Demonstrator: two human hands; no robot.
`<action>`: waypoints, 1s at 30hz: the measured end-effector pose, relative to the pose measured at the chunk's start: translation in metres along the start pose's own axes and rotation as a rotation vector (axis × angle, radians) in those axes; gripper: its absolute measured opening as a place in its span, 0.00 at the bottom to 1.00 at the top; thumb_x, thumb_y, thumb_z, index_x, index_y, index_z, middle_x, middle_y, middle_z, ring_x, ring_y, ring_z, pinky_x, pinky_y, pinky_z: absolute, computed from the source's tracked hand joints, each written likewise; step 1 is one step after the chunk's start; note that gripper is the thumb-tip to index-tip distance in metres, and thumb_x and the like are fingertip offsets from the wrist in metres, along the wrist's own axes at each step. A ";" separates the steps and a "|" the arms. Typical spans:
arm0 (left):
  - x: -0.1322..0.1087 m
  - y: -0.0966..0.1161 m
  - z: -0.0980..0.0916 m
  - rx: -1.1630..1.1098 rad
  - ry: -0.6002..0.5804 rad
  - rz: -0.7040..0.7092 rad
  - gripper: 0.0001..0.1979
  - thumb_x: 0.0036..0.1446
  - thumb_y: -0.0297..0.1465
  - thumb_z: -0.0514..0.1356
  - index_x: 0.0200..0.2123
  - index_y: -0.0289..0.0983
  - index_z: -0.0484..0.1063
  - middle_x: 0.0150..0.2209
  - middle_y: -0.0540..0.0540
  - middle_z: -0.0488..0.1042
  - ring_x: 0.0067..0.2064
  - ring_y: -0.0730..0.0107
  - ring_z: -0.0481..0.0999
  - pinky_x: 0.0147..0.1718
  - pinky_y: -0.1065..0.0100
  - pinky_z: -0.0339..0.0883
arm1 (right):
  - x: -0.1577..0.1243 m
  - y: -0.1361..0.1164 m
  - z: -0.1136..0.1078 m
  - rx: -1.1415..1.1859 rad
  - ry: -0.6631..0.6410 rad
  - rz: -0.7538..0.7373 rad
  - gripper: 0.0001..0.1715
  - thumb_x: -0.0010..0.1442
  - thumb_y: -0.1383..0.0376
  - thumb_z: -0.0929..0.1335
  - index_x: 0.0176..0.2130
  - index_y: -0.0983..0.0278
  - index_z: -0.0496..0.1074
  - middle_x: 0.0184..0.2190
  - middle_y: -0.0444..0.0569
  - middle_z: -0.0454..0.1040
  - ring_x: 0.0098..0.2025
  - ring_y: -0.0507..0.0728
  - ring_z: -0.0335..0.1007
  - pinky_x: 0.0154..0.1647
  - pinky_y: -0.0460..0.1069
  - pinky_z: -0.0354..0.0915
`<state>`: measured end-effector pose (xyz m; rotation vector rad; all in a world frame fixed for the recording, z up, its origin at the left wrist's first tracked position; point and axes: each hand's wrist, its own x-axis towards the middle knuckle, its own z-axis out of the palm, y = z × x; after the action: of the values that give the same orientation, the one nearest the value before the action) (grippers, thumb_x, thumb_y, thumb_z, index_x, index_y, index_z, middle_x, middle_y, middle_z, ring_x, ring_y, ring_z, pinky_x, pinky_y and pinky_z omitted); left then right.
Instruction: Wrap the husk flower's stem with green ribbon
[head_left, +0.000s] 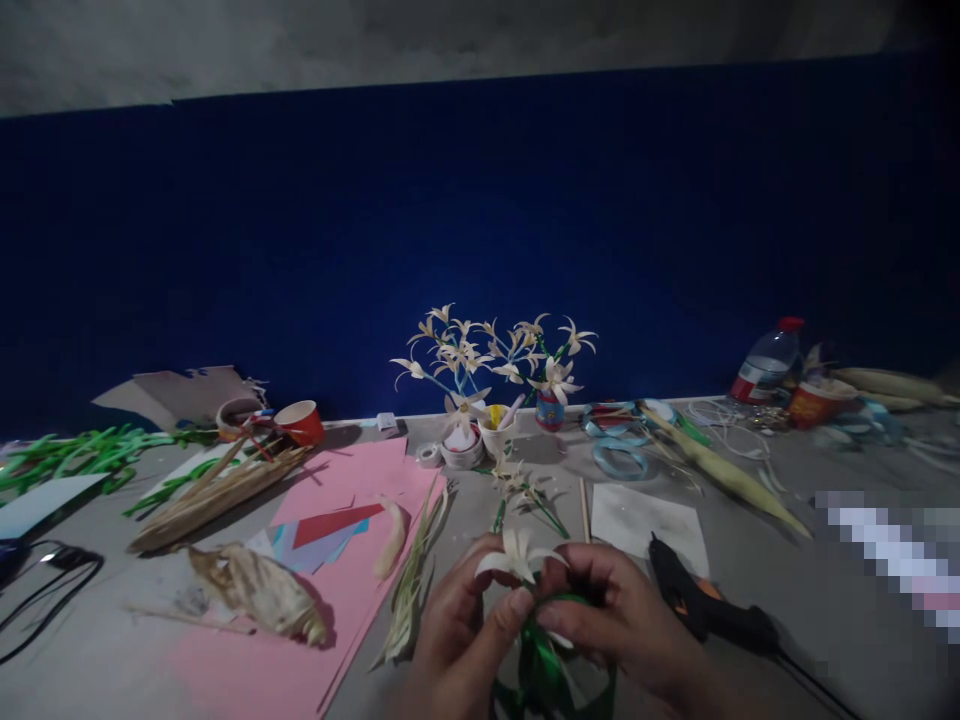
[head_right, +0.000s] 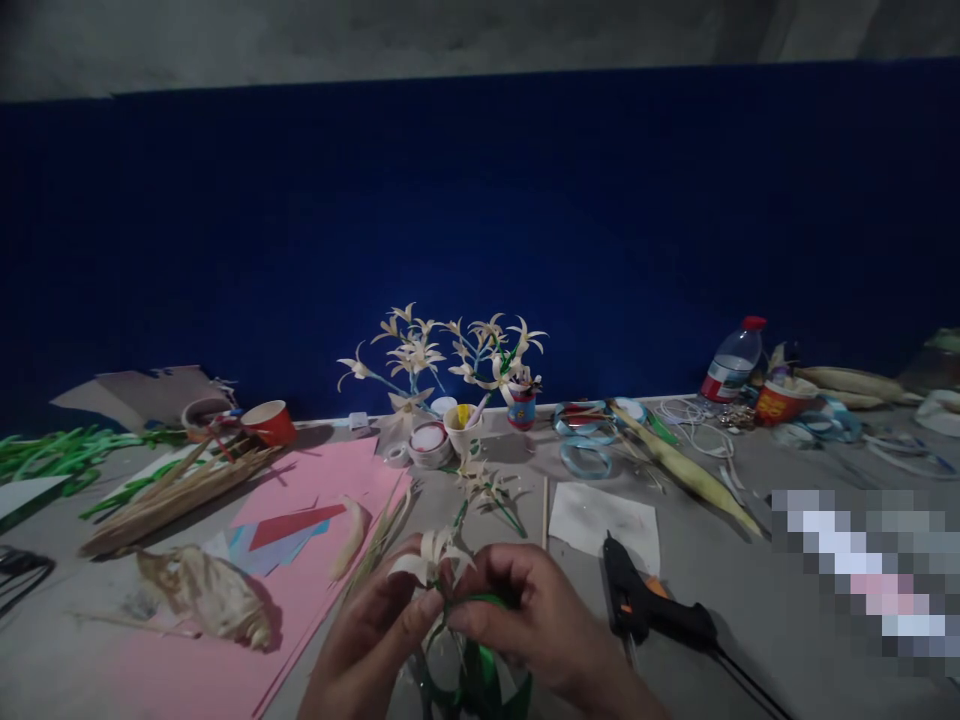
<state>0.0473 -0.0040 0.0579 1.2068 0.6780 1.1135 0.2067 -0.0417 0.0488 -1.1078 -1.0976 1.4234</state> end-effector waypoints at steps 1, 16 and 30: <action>0.000 -0.003 -0.001 -0.018 0.019 -0.032 0.08 0.49 0.36 0.69 0.29 0.39 0.79 0.36 0.44 0.78 0.43 0.56 0.75 0.45 0.65 0.66 | 0.000 -0.001 0.001 0.003 0.009 -0.011 0.21 0.49 0.52 0.75 0.28 0.63 0.68 0.17 0.34 0.58 0.17 0.45 0.45 0.16 0.42 0.44; -0.005 -0.014 -0.003 -0.072 0.083 -0.112 0.11 0.48 0.37 0.70 0.34 0.38 0.80 0.36 0.45 0.78 0.44 0.57 0.75 0.46 0.64 0.65 | -0.005 -0.016 0.007 -0.213 0.120 -0.137 0.11 0.50 0.61 0.71 0.25 0.63 0.66 0.24 0.41 0.63 0.29 0.52 0.58 0.30 0.46 0.56; -0.002 0.000 -0.001 -0.108 -0.043 -0.120 0.06 0.50 0.33 0.69 0.31 0.38 0.79 0.35 0.47 0.76 0.42 0.60 0.74 0.47 0.64 0.64 | -0.009 -0.016 0.005 -0.456 0.190 -0.284 0.07 0.54 0.66 0.70 0.27 0.62 0.68 0.26 0.40 0.64 0.30 0.52 0.60 0.30 0.45 0.56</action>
<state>0.0458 -0.0053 0.0570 1.0810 0.6409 1.0091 0.2055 -0.0494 0.0662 -1.3108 -1.4151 0.8470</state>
